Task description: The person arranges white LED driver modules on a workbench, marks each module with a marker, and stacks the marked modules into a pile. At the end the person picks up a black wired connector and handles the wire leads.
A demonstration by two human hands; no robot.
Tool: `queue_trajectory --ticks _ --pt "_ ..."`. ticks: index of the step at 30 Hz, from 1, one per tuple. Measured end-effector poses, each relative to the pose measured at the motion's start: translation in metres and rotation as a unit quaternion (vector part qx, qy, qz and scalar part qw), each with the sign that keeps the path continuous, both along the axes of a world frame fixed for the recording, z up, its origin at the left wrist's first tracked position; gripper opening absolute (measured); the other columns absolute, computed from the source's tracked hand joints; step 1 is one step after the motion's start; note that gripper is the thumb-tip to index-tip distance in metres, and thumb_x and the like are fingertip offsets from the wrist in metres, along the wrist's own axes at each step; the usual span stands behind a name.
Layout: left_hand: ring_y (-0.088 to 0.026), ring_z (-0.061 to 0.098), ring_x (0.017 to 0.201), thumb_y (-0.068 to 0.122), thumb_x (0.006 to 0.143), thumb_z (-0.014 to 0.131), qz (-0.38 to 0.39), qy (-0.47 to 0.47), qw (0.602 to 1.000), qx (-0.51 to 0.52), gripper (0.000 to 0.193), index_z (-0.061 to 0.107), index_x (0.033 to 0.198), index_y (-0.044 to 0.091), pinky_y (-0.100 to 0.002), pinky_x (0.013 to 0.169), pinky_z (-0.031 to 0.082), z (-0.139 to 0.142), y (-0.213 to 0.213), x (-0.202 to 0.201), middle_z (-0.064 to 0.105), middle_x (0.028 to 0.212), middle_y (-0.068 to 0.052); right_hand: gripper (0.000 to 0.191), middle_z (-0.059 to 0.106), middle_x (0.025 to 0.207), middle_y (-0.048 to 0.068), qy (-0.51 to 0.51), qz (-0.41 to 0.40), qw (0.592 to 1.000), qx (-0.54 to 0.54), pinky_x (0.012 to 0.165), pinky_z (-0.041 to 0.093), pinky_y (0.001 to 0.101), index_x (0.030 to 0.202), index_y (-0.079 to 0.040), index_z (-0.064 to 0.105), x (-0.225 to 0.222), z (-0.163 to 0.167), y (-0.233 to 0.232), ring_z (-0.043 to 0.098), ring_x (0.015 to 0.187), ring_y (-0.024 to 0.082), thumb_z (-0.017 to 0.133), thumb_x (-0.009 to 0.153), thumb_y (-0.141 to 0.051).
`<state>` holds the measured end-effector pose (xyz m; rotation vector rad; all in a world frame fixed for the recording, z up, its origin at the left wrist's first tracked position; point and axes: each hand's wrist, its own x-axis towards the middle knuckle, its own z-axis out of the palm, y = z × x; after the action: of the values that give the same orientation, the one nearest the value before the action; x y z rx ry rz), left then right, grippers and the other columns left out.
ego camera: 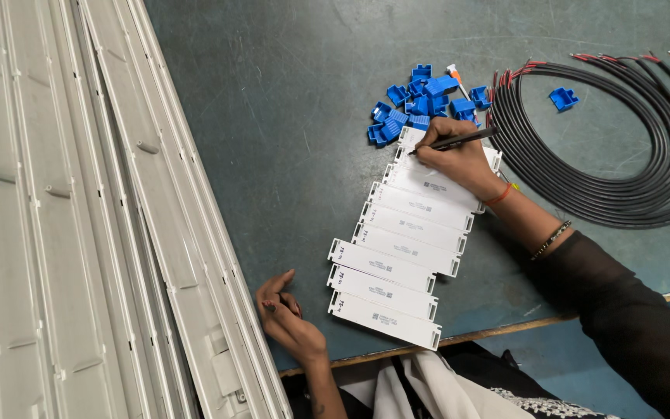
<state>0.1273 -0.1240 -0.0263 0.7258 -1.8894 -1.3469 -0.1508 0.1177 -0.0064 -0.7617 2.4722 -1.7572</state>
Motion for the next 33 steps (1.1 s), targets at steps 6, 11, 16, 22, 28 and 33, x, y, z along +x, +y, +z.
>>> queue_trajectory --ticks 6,11,16,22,28,33 --pt "-0.007 0.041 0.059 0.051 0.110 0.020 0.002 -0.003 1.000 0.008 0.074 0.073 0.106 0.001 -0.022 0.052 0.034 0.002 0.001 0.001 0.062 0.109 -0.009 0.011 0.067 0.075 0.002 -0.022 -0.003 0.999 -0.024 0.057 0.043 0.0206 0.076 -0.002 0.064 0.000 0.000 -0.001 0.057 0.066 0.003 0.073 0.082 0.001" --pt "-0.007 0.042 0.059 0.051 0.110 0.019 0.000 -0.004 1.000 0.001 0.074 0.073 0.107 0.001 -0.022 0.051 0.035 0.001 0.000 0.000 0.061 0.109 -0.009 0.013 0.067 0.073 0.002 -0.028 0.000 0.999 -0.018 0.056 0.042 0.0200 0.076 -0.002 0.064 0.000 -0.001 0.000 0.058 0.063 0.003 0.074 0.083 0.001" --pt "-0.007 0.042 0.060 0.051 0.111 0.020 -0.001 0.006 1.000 -0.003 0.073 0.073 0.106 0.001 -0.022 0.052 0.035 0.000 0.000 0.000 0.062 0.108 -0.010 0.007 0.067 0.077 0.002 -0.079 0.000 0.993 -0.092 0.057 0.048 0.0201 0.079 -0.002 0.065 -0.002 0.001 0.004 0.060 0.063 0.004 0.068 0.083 0.003" --pt "-0.008 0.042 0.060 0.051 0.111 0.021 0.001 0.013 1.000 -0.002 0.074 0.073 0.107 0.000 -0.022 0.052 0.034 0.001 -0.001 0.001 0.062 0.107 -0.010 0.010 0.067 0.077 0.002 -0.094 -0.010 0.992 -0.088 0.059 0.051 0.0197 0.078 -0.003 0.063 -0.027 0.007 0.007 0.062 0.063 0.004 0.069 0.084 0.003" --pt "-0.008 0.042 0.060 0.053 0.110 0.020 0.009 0.004 1.000 0.008 0.075 0.073 0.107 0.000 -0.022 0.052 0.035 0.002 0.001 0.000 0.062 0.107 -0.010 0.013 0.065 0.068 0.002 -0.074 0.005 0.996 -0.051 0.052 0.043 0.0202 0.074 -0.003 0.062 -0.031 0.000 0.004 0.058 0.058 0.005 0.072 0.081 0.002" --pt "-0.008 0.042 0.059 0.054 0.110 0.018 0.011 -0.007 1.000 -0.001 0.077 0.073 0.107 0.000 -0.022 0.052 0.036 0.003 0.001 0.000 0.062 0.108 -0.010 0.012 0.066 0.069 0.003 -0.061 0.014 0.997 -0.041 0.052 0.043 0.0204 0.074 -0.002 0.063 -0.030 0.001 0.004 0.059 0.058 0.005 0.071 0.080 0.003"
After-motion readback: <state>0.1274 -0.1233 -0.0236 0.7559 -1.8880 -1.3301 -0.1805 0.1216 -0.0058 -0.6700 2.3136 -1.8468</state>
